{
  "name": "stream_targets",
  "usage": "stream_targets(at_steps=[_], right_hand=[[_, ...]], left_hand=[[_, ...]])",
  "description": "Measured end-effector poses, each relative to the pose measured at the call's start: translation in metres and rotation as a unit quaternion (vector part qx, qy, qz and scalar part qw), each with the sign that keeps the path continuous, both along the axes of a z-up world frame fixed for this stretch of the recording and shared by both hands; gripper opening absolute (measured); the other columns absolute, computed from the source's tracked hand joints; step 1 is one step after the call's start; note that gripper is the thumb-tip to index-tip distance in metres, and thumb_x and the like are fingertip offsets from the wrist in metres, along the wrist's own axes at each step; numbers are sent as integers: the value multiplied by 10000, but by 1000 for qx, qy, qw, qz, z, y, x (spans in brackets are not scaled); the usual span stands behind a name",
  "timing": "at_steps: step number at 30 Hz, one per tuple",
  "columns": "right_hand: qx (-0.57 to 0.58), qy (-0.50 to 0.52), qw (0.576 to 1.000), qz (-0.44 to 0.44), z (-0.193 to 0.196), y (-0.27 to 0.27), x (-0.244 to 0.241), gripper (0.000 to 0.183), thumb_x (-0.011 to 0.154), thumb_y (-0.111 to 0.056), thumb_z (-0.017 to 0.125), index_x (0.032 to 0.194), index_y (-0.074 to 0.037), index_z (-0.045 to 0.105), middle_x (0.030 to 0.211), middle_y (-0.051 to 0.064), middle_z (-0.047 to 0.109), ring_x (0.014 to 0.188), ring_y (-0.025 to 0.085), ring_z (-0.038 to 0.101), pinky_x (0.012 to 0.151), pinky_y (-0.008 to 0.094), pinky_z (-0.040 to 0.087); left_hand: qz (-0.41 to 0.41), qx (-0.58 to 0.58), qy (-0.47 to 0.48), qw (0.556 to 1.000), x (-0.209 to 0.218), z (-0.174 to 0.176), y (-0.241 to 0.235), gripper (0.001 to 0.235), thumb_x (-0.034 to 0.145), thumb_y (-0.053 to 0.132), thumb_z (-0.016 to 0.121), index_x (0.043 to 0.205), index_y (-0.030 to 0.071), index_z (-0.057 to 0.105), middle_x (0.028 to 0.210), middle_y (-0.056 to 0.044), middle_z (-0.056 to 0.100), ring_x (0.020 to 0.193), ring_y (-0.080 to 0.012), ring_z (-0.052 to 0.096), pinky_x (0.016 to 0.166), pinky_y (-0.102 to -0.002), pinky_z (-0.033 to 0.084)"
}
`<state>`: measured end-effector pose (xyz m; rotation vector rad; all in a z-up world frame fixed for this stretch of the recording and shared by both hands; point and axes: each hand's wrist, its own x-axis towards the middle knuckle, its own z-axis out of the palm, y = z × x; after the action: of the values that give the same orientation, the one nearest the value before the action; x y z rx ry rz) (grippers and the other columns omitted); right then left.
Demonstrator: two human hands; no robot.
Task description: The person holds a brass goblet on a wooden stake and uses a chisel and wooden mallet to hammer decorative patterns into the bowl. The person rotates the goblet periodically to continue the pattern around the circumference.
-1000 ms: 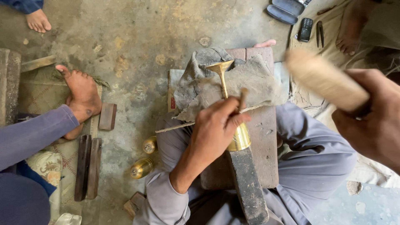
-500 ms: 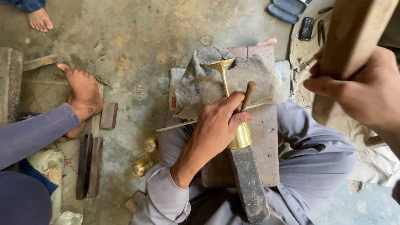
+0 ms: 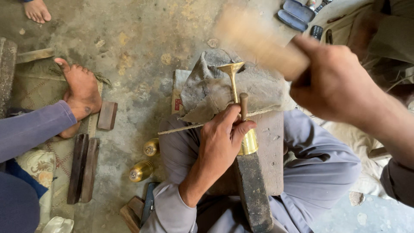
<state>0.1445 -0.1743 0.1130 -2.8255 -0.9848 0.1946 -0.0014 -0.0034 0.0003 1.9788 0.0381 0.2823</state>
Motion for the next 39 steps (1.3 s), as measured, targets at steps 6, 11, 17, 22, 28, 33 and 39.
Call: stream_targets(at_steps=[6,11,17,22,28,33,39], right_hand=[[-96,-97,989,58,18,14,-17,240,893,-158,717,1111,-85,649,849,63,716,632,177,677,571,269,522],[-81,-119,986,88,25,-1,-28,270,837,-190,785,1069,-91,687,801,55,697,708,215,671,753,430,551],[-38,-210,977,33,18,-17,-17,335,757,-134,807,1061,-51,693,871,95,721,744,257,705,685,425,569],[116,-80,990,25,8,-17,1,460,856,-216,827,1217,-4,637,872,128,717,714,234,715,663,397,590],[-41,4,999,-23,-17,-31,19,463,880,-172,821,1283,-66,620,915,130,738,662,244,724,632,402,607],[57,101,986,-124,-51,-63,15,482,852,-239,832,1205,-7,600,910,182,729,688,284,733,647,426,637],[139,120,967,-179,-79,-86,-6,405,830,-256,834,1084,-10,637,885,189,740,726,292,728,656,443,617]], left_hand=[[70,-40,-19,997,-18,-10,-14,283,1003,290,702,1012,17,630,906,-104,727,777,-183,764,621,-277,635],[74,-78,-9,994,-10,-9,-14,253,1015,287,690,1021,37,651,905,-93,739,758,-168,767,641,-263,658],[59,-8,13,998,7,5,-14,284,960,251,748,963,15,591,796,-101,714,661,-200,731,550,-326,559],[52,18,2,998,9,10,-13,264,981,238,730,1000,27,574,817,-103,701,687,-222,731,565,-354,552],[4,104,-51,993,16,18,-12,267,961,203,746,1066,23,578,879,-147,702,730,-296,696,613,-410,527],[-118,108,99,982,41,27,-8,284,878,184,756,1101,65,626,772,-128,723,662,-270,734,578,-412,553],[-214,112,102,965,61,30,-8,181,903,100,714,1064,68,639,819,-79,782,778,-252,780,611,-391,581]])
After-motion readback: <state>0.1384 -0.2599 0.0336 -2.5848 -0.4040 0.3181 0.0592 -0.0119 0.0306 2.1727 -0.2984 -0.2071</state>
